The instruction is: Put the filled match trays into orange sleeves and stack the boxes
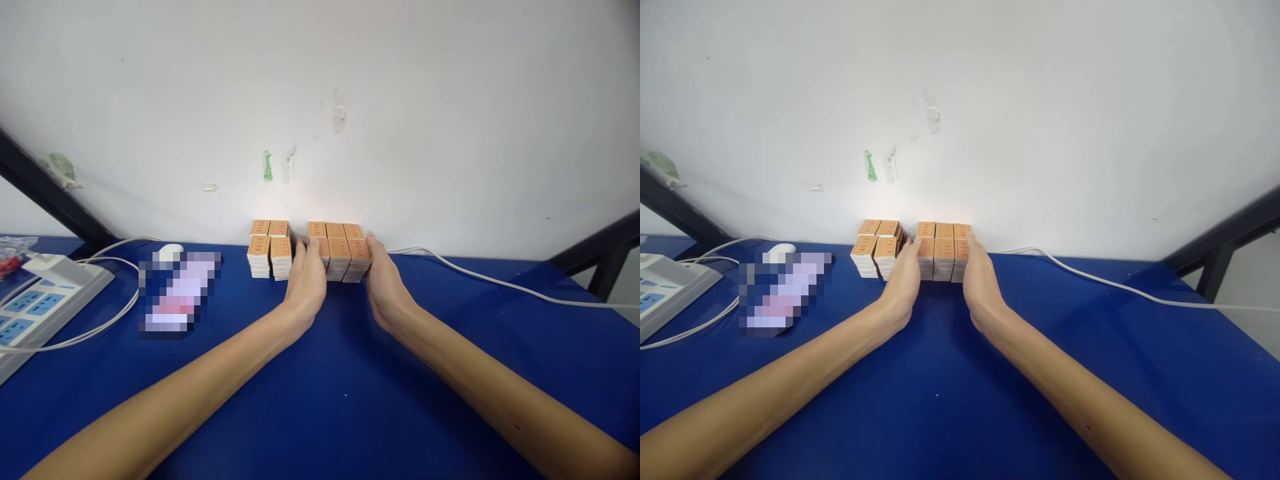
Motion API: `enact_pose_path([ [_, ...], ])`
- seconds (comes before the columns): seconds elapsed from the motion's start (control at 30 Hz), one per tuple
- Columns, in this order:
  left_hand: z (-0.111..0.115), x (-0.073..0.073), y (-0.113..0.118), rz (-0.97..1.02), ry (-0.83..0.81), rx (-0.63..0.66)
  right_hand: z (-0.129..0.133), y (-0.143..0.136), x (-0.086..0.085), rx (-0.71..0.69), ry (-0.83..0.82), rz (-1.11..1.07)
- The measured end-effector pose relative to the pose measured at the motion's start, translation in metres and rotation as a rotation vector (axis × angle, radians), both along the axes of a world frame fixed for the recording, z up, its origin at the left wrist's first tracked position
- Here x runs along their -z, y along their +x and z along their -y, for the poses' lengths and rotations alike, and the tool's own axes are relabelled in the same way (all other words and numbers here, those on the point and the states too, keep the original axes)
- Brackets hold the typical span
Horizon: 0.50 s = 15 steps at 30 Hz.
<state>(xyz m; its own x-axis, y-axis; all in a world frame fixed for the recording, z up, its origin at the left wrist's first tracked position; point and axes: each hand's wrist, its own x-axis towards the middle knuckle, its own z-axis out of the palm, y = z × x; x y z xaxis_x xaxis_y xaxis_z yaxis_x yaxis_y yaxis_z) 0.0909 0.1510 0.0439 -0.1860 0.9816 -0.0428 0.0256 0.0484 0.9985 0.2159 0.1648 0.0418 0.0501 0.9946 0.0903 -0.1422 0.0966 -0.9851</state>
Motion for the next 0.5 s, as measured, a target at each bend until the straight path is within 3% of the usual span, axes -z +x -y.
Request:
enact_pose_path([
  [0.1,0.034,-0.011,-0.003,0.002,-0.088,-0.007,0.003,0.007,-0.003,0.012,-0.015,0.027],
  [0.2,0.091,-0.022,-0.013,-0.007,-0.232,0.035,0.012,0.022,-0.002,0.079,-0.031,0.067],
  [0.3,0.141,-0.026,-0.031,-0.015,-0.350,0.006,0.035,0.038,-0.003,0.176,-0.041,0.119],
  [0.33,0.151,-0.026,-0.039,-0.037,-0.322,-0.046,0.045,0.042,-0.004,0.202,-0.040,0.135],
  [0.43,0.154,-0.022,-0.064,-0.038,-0.158,-0.159,0.080,0.041,-0.008,0.227,0.045,0.189],
  [0.5,0.141,-0.019,-0.078,-0.039,-0.181,-0.243,0.099,0.031,-0.009,0.165,0.070,0.236],
])
